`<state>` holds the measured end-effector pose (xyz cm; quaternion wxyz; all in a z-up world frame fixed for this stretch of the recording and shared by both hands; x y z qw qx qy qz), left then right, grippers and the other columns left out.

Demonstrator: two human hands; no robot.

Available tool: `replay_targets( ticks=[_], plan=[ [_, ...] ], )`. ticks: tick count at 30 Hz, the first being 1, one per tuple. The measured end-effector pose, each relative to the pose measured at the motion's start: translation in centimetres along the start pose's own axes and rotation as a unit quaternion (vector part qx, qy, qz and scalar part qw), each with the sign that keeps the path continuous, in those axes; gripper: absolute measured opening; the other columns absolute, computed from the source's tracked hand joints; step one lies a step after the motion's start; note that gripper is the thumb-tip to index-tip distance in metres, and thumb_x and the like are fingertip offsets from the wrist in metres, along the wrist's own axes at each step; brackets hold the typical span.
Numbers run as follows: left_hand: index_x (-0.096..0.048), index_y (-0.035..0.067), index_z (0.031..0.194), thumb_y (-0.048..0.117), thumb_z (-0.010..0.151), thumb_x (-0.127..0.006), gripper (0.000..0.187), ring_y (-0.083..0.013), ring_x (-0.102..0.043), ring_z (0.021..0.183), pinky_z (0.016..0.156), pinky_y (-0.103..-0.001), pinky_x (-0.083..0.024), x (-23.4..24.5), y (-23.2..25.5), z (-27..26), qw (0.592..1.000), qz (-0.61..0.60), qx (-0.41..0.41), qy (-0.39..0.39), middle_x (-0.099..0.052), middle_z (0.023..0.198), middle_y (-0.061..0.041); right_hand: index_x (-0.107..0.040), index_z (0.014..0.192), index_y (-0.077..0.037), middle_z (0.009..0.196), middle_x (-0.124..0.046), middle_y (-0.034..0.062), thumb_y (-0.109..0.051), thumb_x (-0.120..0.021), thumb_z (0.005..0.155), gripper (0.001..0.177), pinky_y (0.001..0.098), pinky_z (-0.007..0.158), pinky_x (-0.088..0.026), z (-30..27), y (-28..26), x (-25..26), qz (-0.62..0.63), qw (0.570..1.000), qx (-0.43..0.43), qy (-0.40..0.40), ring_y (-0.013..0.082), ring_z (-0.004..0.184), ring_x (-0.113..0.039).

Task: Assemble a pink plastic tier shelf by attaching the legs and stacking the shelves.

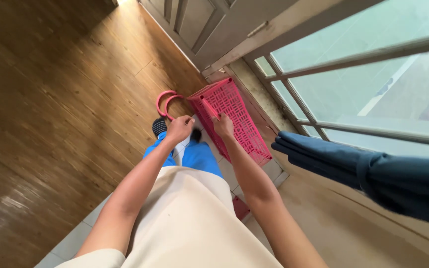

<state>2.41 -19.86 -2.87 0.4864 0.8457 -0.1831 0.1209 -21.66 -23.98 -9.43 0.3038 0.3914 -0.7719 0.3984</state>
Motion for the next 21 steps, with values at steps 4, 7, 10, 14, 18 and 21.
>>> replay_targets(
  ticks=[4, 7, 10, 14, 18, 21],
  plan=[
    [-0.077, 0.011, 0.108, 0.037, 0.096, -0.061, 0.033, -0.0376, -0.071, 0.097, 0.088, -0.047, -0.055, 0.0, 0.6, 2.3, 1.0, 0.005, 0.011, 0.011, -0.076, 0.102, -0.017, -0.065, 0.13, -0.008, 0.119, -0.069, 0.0256, -0.04, -0.066, 0.092, 0.05, 0.0499, 0.101, -0.05, 1.6, -1.4, 0.0, -0.008, 1.0, -0.006, -0.009, 0.0431, 0.115, -0.065],
    [-0.077, 0.011, 0.108, 0.037, 0.095, -0.062, 0.032, -0.0376, -0.072, 0.098, 0.086, -0.047, -0.055, -0.5, -0.8, 3.7, 0.999, -0.007, 0.027, 0.025, -0.076, 0.102, -0.018, -0.064, 0.131, -0.008, 0.119, -0.069, 0.0264, -0.04, -0.064, 0.094, 0.049, 0.0524, 0.099, -0.05, 2.6, -1.8, -0.3, -0.023, 0.999, -0.015, -0.024, 0.0449, 0.114, -0.064],
    [-0.077, 0.012, 0.107, 0.037, 0.094, -0.062, 0.032, -0.0373, -0.071, 0.096, 0.085, -0.048, -0.054, 0.0, 0.1, 3.7, 0.999, -0.003, 0.05, 0.009, -0.076, 0.1, -0.016, -0.064, 0.127, -0.009, 0.118, -0.069, 0.026, -0.04, -0.064, 0.093, 0.047, 0.0545, 0.096, -0.05, 3.4, -2.6, 0.1, -0.017, 1.0, -0.001, -0.026, 0.0466, 0.112, -0.064],
    [-0.077, 0.011, 0.107, 0.036, 0.096, -0.062, 0.031, -0.0387, -0.071, 0.097, 0.085, -0.048, -0.055, 0.2, -1.1, 4.7, 0.998, -0.005, 0.042, 0.036, -0.076, 0.101, -0.017, -0.063, 0.123, -0.008, 0.113, -0.068, 0.0294, -0.041, -0.063, 0.093, 0.045, 0.0578, 0.092, -0.05, 3.8, -4.4, 1.2, -0.048, 0.998, -0.005, -0.049, 0.0501, 0.107, -0.064],
    [-0.078, 0.013, 0.108, 0.038, 0.096, -0.062, 0.032, -0.0396, -0.071, 0.095, 0.085, -0.049, -0.054, 0.6, -1.3, 5.6, 0.996, 0.018, 0.089, 0.023, -0.075, 0.098, -0.018, -0.065, 0.11, -0.007, 0.104, -0.071, 0.0272, -0.039, -0.056, 0.097, 0.035, 0.0594, 0.089, -0.052, 5.0, -5.4, 2.2, -0.118, 0.991, 0.007, -0.064, 0.0483, 0.102, -0.068],
    [-0.078, 0.013, 0.107, 0.038, 0.096, -0.061, 0.033, -0.0399, -0.07, 0.096, 0.086, -0.05, -0.054, 0.4, -1.0, 6.6, 0.996, 0.017, 0.082, 0.027, -0.076, 0.098, -0.017, -0.065, 0.107, -0.007, 0.101, -0.072, 0.0266, -0.038, -0.054, 0.098, 0.034, 0.0597, 0.087, -0.053, 5.2, -5.9, 2.0, -0.151, 0.985, 0.027, -0.081, 0.0475, 0.1, -0.069]
  ],
)
Point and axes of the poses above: each hand's wrist, its own z-axis towards the middle knuckle, its own x-axis out of the back of the hand, y = z × x, the point moved 9 cm from there along z, towards the middle knuckle
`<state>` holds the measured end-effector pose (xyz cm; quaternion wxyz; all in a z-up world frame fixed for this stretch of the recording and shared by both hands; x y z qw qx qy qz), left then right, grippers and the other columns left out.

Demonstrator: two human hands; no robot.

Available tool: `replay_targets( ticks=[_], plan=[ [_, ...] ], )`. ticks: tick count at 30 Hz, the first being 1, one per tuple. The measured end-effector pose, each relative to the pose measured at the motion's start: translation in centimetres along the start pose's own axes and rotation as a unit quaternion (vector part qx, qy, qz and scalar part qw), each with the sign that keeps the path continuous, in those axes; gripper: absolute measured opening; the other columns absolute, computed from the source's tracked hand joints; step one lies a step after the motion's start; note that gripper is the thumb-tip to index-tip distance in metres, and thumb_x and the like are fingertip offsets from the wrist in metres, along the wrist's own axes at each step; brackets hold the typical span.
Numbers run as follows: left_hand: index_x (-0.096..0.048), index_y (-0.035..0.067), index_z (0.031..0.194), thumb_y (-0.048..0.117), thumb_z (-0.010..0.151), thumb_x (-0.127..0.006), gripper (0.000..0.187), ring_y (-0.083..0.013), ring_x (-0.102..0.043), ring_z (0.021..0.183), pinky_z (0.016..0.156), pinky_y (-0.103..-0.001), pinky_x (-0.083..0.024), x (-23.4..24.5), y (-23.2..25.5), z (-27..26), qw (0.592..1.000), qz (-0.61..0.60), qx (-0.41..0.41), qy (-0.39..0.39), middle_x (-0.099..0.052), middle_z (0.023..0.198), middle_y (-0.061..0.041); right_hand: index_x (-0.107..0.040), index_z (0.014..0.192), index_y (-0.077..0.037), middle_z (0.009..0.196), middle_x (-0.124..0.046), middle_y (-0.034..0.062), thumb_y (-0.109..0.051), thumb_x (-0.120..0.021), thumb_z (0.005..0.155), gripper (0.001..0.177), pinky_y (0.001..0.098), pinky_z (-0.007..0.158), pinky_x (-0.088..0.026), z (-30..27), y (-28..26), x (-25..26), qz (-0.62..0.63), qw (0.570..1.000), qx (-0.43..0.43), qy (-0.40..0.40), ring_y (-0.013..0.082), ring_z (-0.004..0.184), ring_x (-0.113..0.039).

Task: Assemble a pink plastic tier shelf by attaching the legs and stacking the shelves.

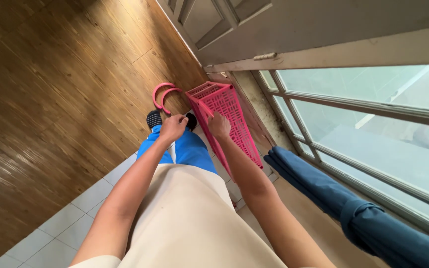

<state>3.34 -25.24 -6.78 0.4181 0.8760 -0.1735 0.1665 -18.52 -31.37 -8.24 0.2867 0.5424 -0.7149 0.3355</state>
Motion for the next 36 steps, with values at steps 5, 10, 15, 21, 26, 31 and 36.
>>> replay_targets(
  ticks=[5, 10, 15, 21, 26, 31, 36],
  plan=[
    [-0.077, 0.013, 0.107, 0.038, 0.096, -0.06, 0.033, -0.0399, -0.07, 0.094, 0.085, -0.049, -0.054, 0.2, 2.5, 0.8, 1.0, -0.008, -0.001, -0.009, -0.076, 0.098, -0.017, -0.063, 0.112, -0.007, 0.1, -0.071, 0.0267, -0.035, -0.054, 0.098, 0.033, 0.0588, 0.086, -0.054, -1.5, -0.4, 0.2, -0.02, 1.0, -0.007, -0.012, 0.0462, 0.099, -0.07],
    [-0.077, 0.009, 0.104, 0.035, 0.096, -0.061, 0.032, -0.0408, -0.071, 0.093, 0.083, -0.048, -0.054, -0.9, 2.5, 1.9, 0.999, -0.036, -0.025, 0.002, -0.075, 0.095, -0.019, -0.064, 0.114, -0.009, 0.1, -0.072, 0.0258, -0.033, -0.056, 0.097, 0.031, 0.0574, 0.086, -0.054, -1.6, -0.2, -0.2, -0.03, 0.999, 0.003, -0.036, 0.0457, 0.1, -0.07],
    [-0.077, 0.011, 0.105, 0.036, 0.097, -0.059, 0.032, -0.0376, -0.073, 0.089, 0.083, -0.047, -0.055, -0.3, 3.2, 1.4, 0.999, -0.042, 0.018, -0.012, -0.076, 0.089, -0.019, -0.066, 0.11, -0.004, 0.101, -0.072, 0.0256, -0.034, -0.054, 0.1, 0.034, 0.0545, 0.086, -0.056, 1.6, -0.6, -1.4, -0.062, 0.996, 0.053, -0.034, 0.0434, 0.099, -0.071],
    [-0.077, 0.01, 0.107, 0.035, 0.096, -0.062, 0.032, -0.0386, -0.071, 0.091, 0.082, -0.049, -0.054, -0.7, 2.6, 1.1, 0.999, -0.034, 0.02, 0.026, -0.075, 0.092, -0.019, -0.072, 0.105, -0.002, 0.102, -0.072, 0.0248, -0.029, -0.055, 0.097, 0.033, 0.0525, 0.085, -0.057, 3.5, -3.2, -1.1, -0.079, 0.993, 0.086, -0.031, 0.0421, 0.099, -0.071],
    [-0.077, 0.008, 0.108, 0.034, 0.097, -0.062, 0.032, -0.0389, -0.071, 0.094, 0.084, -0.048, -0.054, -0.4, 1.1, 0.2, 0.997, -0.047, 0.034, 0.045, -0.075, 0.097, -0.02, -0.077, 0.095, 0.0, 0.101, -0.074, 0.0258, -0.021, -0.055, 0.096, 0.03, 0.0504, 0.085, -0.059, 4.9, -5.5, -1.7, -0.09, 0.988, 0.117, -0.052, 0.0414, 0.097, -0.074],
    [-0.076, 0.009, 0.109, 0.036, 0.096, -0.063, 0.033, -0.0371, -0.072, 0.094, 0.082, -0.047, -0.054, -0.3, -0.5, -0.9, 0.994, -0.063, 0.068, 0.062, -0.075, 0.101, -0.017, -0.077, 0.093, 0.001, 0.101, -0.073, 0.0264, -0.014, -0.055, 0.092, 0.026, 0.0513, 0.084, -0.059, 5.8, -6.4, -0.9, -0.089, 0.984, 0.151, -0.038, 0.043, 0.096, -0.073],
    [-0.076, 0.009, 0.11, 0.038, 0.096, -0.063, 0.034, -0.0365, -0.072, 0.095, 0.083, -0.046, -0.055, 0.9, -1.0, -1.4, 0.994, -0.06, 0.051, 0.075, -0.076, 0.101, -0.018, -0.076, 0.097, 0.0, 0.104, -0.073, 0.025, -0.017, -0.057, 0.091, 0.026, 0.0522, 0.086, -0.057, 5.7, -5.7, -1.4, -0.077, 0.988, 0.134, -0.028, 0.0426, 0.1, -0.071]
  ],
)
Point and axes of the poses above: each hand's wrist, its own z-axis towards the middle knuckle, its own x-axis out of the back of the hand, y = z × x, the point moved 9 cm from there along z, towards the middle knuckle
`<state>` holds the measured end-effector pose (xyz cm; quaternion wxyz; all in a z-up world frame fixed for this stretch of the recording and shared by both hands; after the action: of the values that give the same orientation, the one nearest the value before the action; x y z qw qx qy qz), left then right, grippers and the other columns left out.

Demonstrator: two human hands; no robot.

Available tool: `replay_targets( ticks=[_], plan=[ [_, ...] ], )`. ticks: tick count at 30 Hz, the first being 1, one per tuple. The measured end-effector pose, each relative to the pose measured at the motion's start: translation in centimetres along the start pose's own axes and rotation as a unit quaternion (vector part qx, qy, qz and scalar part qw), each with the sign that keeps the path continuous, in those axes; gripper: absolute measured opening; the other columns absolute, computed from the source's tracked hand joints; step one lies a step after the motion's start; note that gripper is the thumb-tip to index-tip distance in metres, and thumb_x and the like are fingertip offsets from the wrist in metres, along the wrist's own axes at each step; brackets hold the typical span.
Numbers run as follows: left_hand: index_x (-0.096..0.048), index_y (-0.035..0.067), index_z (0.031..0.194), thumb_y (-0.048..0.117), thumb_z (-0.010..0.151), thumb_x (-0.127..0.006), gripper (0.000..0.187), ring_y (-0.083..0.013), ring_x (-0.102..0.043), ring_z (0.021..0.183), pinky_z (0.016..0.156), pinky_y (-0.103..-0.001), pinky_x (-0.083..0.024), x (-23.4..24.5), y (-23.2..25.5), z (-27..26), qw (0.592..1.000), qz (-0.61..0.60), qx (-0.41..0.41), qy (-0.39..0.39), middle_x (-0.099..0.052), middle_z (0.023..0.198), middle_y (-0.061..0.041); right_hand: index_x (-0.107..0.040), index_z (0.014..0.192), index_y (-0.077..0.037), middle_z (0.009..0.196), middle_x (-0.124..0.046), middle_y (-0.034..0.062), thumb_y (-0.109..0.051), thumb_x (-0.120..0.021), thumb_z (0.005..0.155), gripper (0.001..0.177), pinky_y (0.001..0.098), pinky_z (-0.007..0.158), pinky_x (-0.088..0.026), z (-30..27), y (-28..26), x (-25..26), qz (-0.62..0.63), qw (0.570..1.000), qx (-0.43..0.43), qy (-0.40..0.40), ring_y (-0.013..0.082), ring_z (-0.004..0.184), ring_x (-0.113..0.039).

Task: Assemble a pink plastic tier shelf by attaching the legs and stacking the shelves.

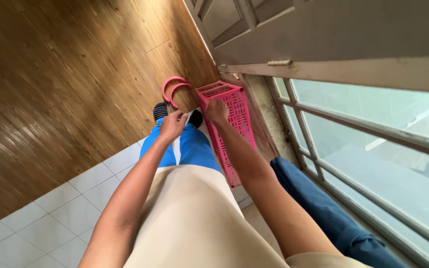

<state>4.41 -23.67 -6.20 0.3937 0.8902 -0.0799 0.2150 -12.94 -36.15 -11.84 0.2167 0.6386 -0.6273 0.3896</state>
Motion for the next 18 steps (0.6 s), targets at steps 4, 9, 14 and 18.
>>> replay_targets(
  ticks=[4, 9, 14, 18],
  plan=[
    [-0.076, 0.009, 0.111, 0.038, 0.097, -0.062, 0.035, -0.0363, -0.073, 0.096, 0.085, -0.045, -0.056, 2.1, 1.2, 0.1, 1.0, -0.004, -0.03, 0.005, -0.076, 0.101, -0.018, -0.073, 0.106, -0.002, 0.105, -0.072, 0.0254, -0.035, -0.059, 0.094, 0.038, 0.0527, 0.089, -0.055, 0.1, 1.7, -0.4, 0.01, 0.999, -0.003, 0.034, 0.0423, 0.103, -0.07],
    [-0.076, 0.009, 0.112, 0.04, 0.097, -0.062, 0.037, -0.0377, -0.071, 0.099, 0.086, -0.046, -0.054, 2.2, 1.3, 1.5, 0.996, 0.042, -0.051, -0.054, -0.075, 0.102, -0.018, -0.067, 0.121, -0.003, 0.099, -0.072, 0.0251, -0.064, -0.044, 0.101, 0.069, 0.0539, 0.092, -0.049, -4.8, 6.1, 1.8, 0.238, 0.954, -0.173, 0.051, 0.043, 0.102, -0.069],
    [-0.077, 0.008, 0.111, 0.039, 0.095, -0.063, 0.037, -0.0364, -0.072, 0.099, 0.087, -0.045, -0.054, -1.2, 3.6, 2.2, 0.981, 0.07, -0.13, -0.123, -0.075, 0.104, -0.019, -0.068, 0.125, -0.003, 0.082, -0.076, 0.0137, -0.07, -0.038, 0.104, 0.076, 0.0433, 0.078, -0.056, -13.5, 14.1, -1.1, 0.412, 0.825, -0.349, 0.167, 0.0265, 0.078, -0.077],
    [-0.077, 0.008, 0.107, 0.038, 0.096, -0.06, 0.036, -0.0361, -0.073, 0.094, 0.082, -0.045, -0.056, -7.3, 3.1, 1.6, 0.948, 0.05, -0.182, -0.257, -0.077, 0.096, -0.018, -0.058, 0.13, -0.009, 0.076, -0.072, 0.0127, -0.064, -0.043, 0.1, 0.065, 0.036, 0.046, -0.046, -21.4, 14.9, -6.8, 0.582, 0.67, -0.422, 0.182, 0.0197, 0.055, -0.063]
  ],
)
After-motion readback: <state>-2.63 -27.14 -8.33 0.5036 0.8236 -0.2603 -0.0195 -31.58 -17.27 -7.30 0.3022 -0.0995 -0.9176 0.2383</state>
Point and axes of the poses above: each hand's wrist, its own z-axis towards the middle knuckle, its own x-axis out of the back of the hand, y = z × x, the point moved 9 cm from there along z, towards the middle knuckle
